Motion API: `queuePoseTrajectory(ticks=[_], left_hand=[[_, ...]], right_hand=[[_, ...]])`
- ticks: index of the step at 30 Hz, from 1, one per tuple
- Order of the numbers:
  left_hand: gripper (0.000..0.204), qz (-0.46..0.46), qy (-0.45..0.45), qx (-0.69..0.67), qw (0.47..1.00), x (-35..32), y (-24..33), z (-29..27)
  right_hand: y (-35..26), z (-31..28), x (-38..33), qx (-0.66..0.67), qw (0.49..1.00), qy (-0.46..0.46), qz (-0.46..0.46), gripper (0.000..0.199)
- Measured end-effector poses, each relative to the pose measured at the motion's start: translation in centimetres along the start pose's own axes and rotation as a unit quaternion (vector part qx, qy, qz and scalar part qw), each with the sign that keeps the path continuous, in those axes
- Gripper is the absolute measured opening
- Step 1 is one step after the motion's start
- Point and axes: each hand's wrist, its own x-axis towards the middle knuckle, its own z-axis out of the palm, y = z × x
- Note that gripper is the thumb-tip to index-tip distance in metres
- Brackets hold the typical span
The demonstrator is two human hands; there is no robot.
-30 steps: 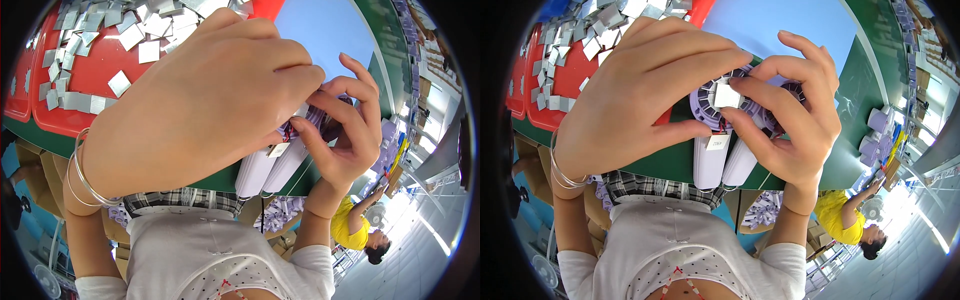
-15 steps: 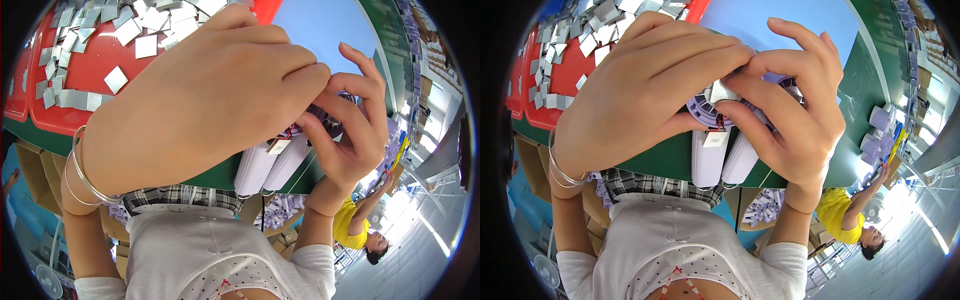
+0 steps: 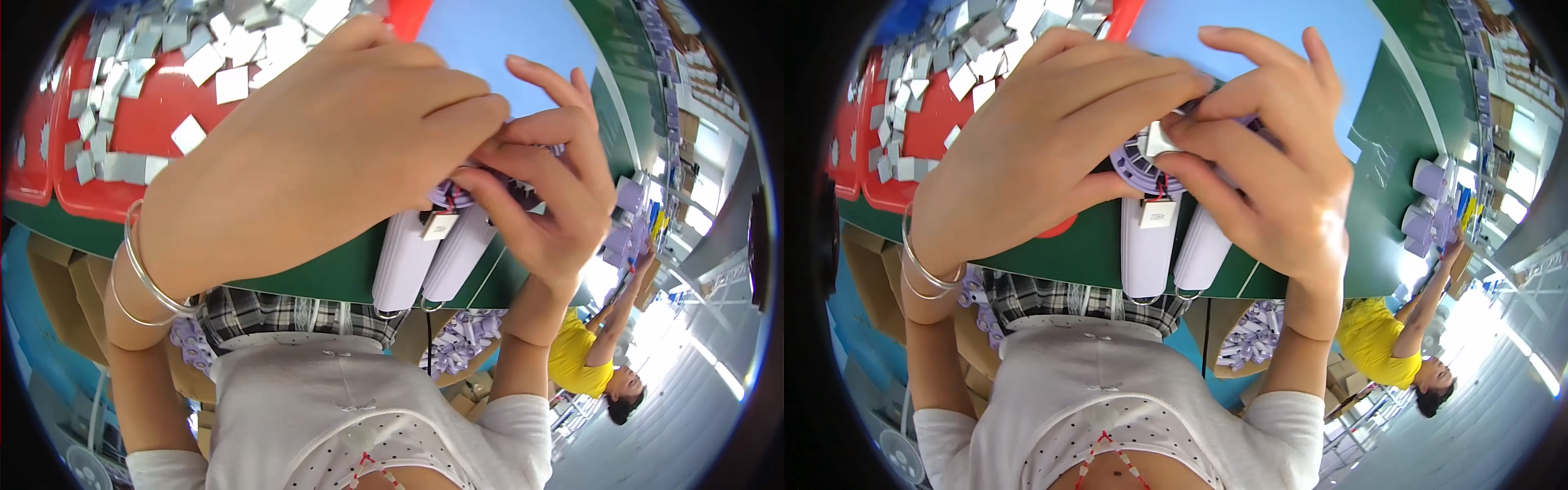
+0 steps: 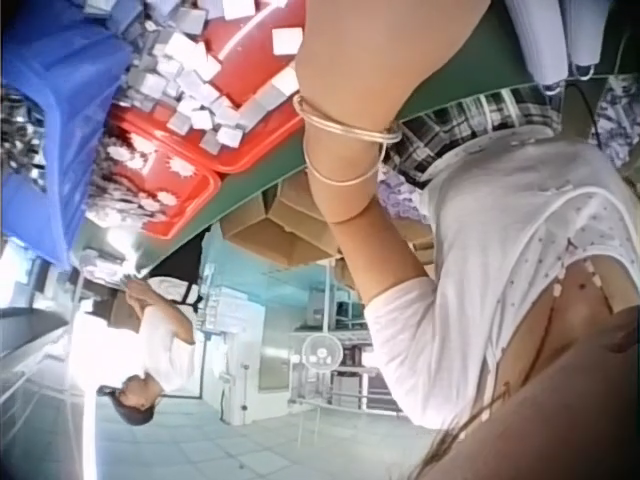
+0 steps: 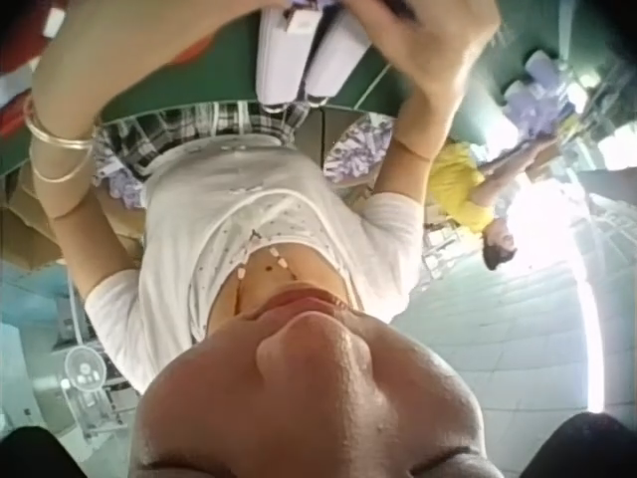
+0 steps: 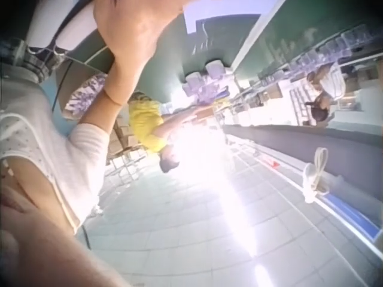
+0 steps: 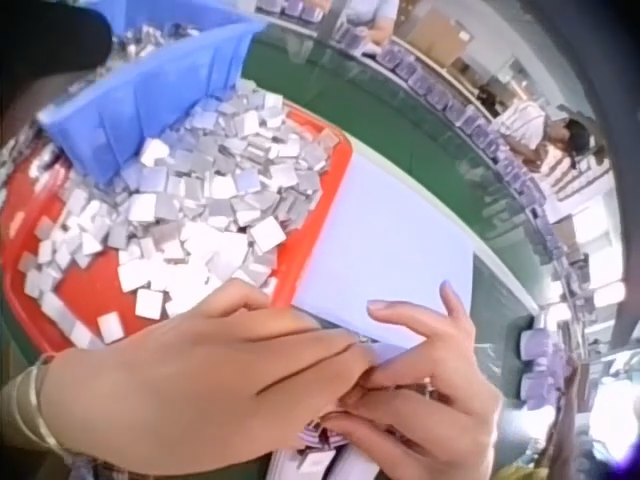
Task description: The person assembles handheld fans by applying adhesive pads to the fan heads, pressing metal caps onto them by hand, and placing the fans onto a conveyor line.
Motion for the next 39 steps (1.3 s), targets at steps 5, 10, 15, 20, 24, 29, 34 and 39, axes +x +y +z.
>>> queuePoseTrajectory(ticks=[5, 10, 15, 20, 24, 29, 34, 39], left_hand=[[0.081, 0.02, 0.014, -0.009, 1.0, -0.3, -0.2, 0.3], [0.084, 0.022, -0.003, -0.032, 0.999, 0.6, 0.8, -0.1], [0.074, 0.007, 0.02, 0.01, 1.0, 0.6, 2.5, -0.1], [0.038, 0.306, -0.014, 0.13, 0.943, -1.9, 5.2, 3.1], [0.053, 0.31, -0.153, 0.205, 0.915, -2.4, 4.4, 5.5], [0.06, 0.315, -0.14, 0.175, 0.922, -2.9, 3.2, 6.6], [0.045, 0.313, -0.126, 0.167, 0.926, -2.7, 3.1, 6.6], [0.049, 0.31, -0.125, 0.176, 0.926, -2.8, 3.2, 6.8]], right_hand=[[-0.3, 0.5, -2.2, -0.033, 0.996, 0.069, 0.041, 0.054], [1.4, -0.5, -6.2, 0.127, 0.972, 0.134, 0.144, 0.105], [1.0, 1.0, -7.2, 0.195, 0.955, 0.144, 0.171, 0.095], [4.9, -0.5, -9.1, 0.045, 0.923, 0.241, 0.297, 0.043], [6.5, -1.3, -12.2, -0.129, 0.872, 0.209, 0.423, 0.033], [6.4, -0.6, -15.1, -0.201, 0.853, 0.156, 0.456, 0.034], [6.1, -0.2, -15.1, -0.2, 0.856, 0.169, 0.446, 0.029], [6.8, -0.4, -15.2, -0.174, 0.862, 0.201, 0.432, 0.021]])
